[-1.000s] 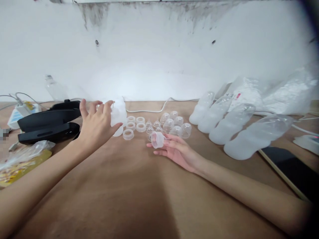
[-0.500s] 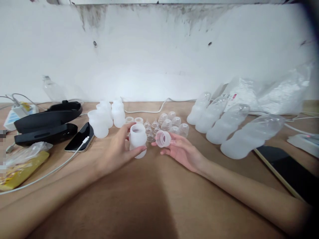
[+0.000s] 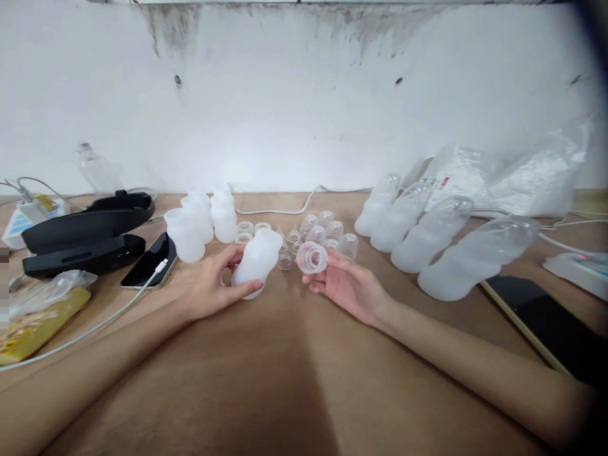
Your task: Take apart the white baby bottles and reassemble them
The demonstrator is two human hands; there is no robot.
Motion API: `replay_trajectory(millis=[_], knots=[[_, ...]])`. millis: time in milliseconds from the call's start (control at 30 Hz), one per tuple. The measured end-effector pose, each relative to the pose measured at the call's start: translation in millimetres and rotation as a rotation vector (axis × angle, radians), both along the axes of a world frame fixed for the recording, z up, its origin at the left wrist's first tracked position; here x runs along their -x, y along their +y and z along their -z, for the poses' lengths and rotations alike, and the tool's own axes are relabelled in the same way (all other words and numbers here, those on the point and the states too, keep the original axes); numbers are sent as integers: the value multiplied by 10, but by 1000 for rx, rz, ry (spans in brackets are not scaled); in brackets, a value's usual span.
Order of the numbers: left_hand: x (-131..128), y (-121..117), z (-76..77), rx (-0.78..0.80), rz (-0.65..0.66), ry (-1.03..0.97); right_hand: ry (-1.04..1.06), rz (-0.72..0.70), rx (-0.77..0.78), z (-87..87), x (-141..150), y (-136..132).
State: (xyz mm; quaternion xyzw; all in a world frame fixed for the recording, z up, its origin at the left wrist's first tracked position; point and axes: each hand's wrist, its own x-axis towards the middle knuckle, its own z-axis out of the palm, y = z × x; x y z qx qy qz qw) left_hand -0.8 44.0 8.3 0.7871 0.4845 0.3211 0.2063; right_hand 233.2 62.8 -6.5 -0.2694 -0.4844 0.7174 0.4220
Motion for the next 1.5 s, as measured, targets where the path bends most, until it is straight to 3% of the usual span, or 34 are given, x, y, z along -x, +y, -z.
replay_trajectory(millis=[433, 600, 800, 1000, 1100, 1167, 1333, 1500], knots=[[18, 25, 86, -52, 73, 30, 94, -60, 22, -8, 7, -5], [-9, -28, -22, -71, 82, 204, 33, -24, -34, 21, 21, -6], [5, -46, -159, 59, 30, 389, -240, 59, -319, 86, 16, -49], [126, 77, -162, 271, 115, 322, -411, 111, -748, 77, 46, -123], [152, 83, -168, 313, 152, 323, -418, 105, -794, 70, 52, -132], [148, 65, -152, 218, 133, 346, -436, 101, -730, 68, 49, -129], [103, 15, -52, -224, 162, 468, -460, 96, -453, 61, 49, -117], [95, -6, 51, -538, 168, 626, -424, 59, -387, 42, 62, -125]])
